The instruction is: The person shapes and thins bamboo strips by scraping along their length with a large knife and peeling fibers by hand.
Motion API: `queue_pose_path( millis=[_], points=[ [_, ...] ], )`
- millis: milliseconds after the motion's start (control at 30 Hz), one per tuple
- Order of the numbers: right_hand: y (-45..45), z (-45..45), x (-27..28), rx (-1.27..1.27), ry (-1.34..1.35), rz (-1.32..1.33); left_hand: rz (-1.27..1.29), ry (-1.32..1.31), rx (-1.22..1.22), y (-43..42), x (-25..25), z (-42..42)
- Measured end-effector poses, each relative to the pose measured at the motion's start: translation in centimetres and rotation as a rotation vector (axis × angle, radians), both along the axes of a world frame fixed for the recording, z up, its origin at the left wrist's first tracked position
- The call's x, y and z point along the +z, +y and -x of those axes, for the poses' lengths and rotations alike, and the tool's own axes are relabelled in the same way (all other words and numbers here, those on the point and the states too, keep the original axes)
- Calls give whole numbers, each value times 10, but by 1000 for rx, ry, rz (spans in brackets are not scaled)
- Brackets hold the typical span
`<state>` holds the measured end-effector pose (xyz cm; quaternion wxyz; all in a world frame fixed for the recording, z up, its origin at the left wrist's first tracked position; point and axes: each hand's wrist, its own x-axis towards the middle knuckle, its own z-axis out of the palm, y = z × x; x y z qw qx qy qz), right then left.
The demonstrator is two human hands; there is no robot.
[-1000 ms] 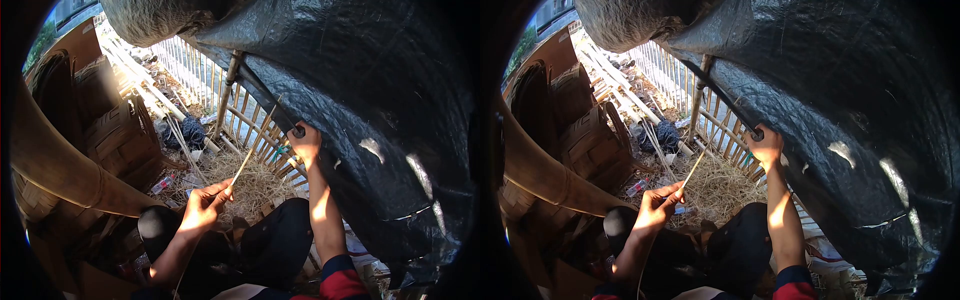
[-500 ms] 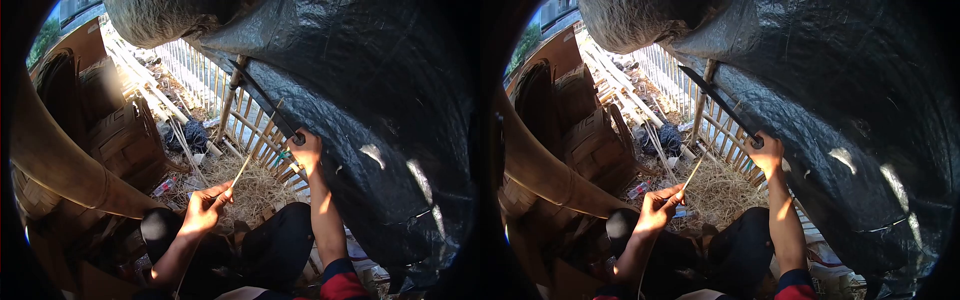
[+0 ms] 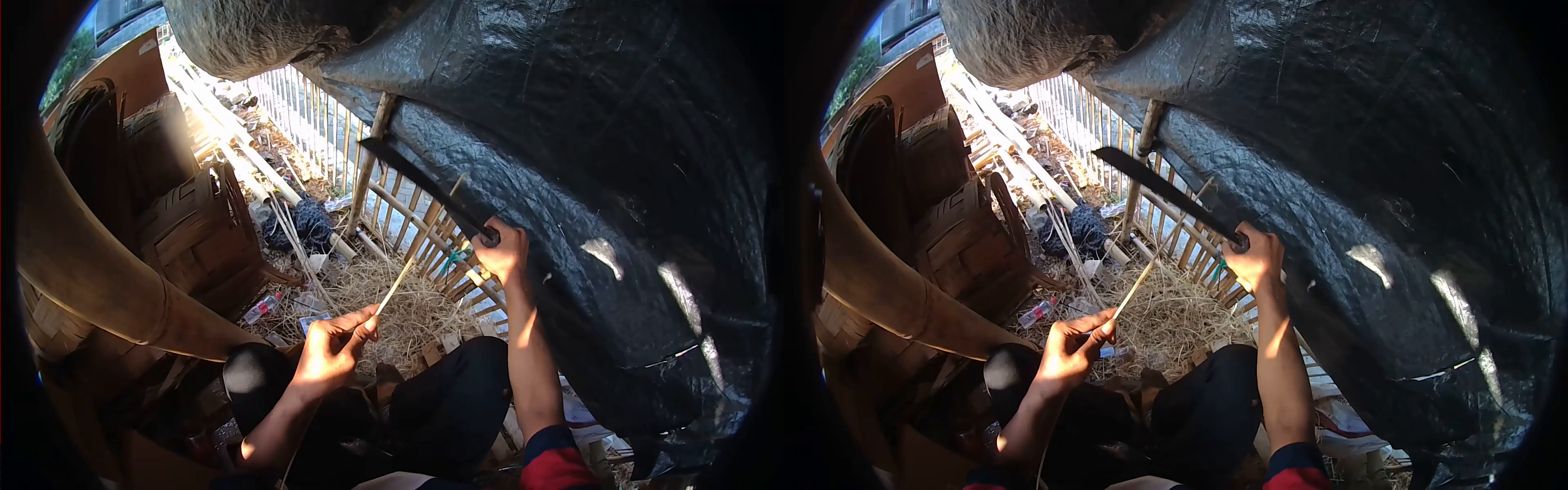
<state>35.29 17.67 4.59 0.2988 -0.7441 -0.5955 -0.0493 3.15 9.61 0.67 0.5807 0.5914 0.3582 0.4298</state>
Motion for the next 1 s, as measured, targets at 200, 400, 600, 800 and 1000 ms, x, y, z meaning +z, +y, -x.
queue_pose_path(
  millis=[200, 400, 600, 800, 1000],
  points=[
    [1, -11, -11, -98, 143, -27, 89, -64, -23, -6, 18, -3],
    [-1, -7, -22, -59, 216, -32, 305, -198, -46, -1, 26, -1],
    [-4, -1, -20, -41, 507, -306, 328, -277, -61, 4, 25, 0],
    [-13, 17, 4, 55, 48, -371, 256, -165, -37, -2, 28, -5],
    [4, 12, 11, -20, 4, -151, 220, -146, 23, -6, 18, -5]
  ],
)
